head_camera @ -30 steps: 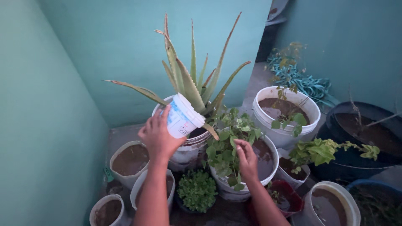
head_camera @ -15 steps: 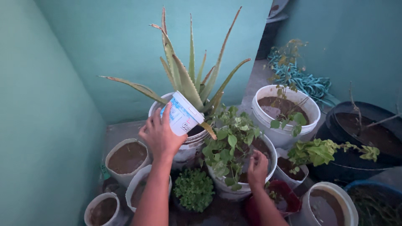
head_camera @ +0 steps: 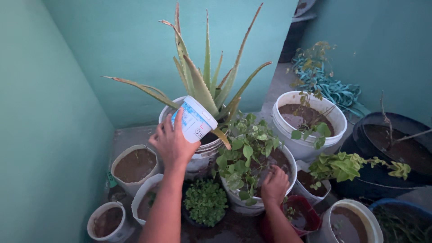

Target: The person fills a small white cup with water from a hose inside a bucket and pours it onto several potted plants including an aloe and leafy greens.

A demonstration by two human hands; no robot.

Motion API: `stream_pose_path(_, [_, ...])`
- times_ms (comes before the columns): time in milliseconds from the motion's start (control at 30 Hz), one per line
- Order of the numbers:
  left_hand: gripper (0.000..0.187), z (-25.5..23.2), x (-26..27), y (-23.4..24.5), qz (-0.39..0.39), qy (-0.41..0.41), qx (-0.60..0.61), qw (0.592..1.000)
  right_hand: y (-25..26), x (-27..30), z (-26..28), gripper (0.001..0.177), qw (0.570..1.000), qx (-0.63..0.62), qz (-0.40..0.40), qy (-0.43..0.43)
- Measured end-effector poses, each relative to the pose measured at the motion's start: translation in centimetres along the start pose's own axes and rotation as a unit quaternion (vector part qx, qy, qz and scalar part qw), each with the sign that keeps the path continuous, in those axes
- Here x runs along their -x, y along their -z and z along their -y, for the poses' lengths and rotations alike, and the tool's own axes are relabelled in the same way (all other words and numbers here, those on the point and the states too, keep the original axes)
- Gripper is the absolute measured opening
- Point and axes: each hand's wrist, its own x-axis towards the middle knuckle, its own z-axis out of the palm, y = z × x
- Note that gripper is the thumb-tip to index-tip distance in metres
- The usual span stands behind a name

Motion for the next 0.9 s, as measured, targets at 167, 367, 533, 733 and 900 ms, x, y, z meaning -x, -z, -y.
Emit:
stream_pose_path(167, [0.113, -0.4, 0.2, -0.1, -0.007, 0.0, 0.009, 1.0, 0.1, 0.3, 0.4, 0.032, 0.998, 0.059, -0.002, -0.008])
stream_pose_path(367, [0.114, -0.9, 0.1, -0.8, 0.005, 0.004, -0.006, 1.0, 0.3, 0.4, 0.7, 0.03, 0.999, 0.054, -0.003, -0.006])
stream_pose_path(533, [0.113, -1.0, 0.2, -1.1, 0.005, 0.008, -0.001, 1.0, 0.1, 0.2, 0.6, 0.026, 0.998, 0.065, 0.004, 0.003])
stream_pose_path(733, [0.113, -1.0, 0.1, -1.1, 0.016, 0.015, -0.007, 1.0, -0.4, 0.4, 0.2, 0.024, 0.998, 0.065, -0.003, 0.009])
stream_pose_path(900, [0.115, -0.8, 0.0, -1.0, 0.016, 0.017, -0.01, 1.0, 0.0, 0.3, 0.5, 0.023, 0.998, 0.063, 0.022, -0.006])
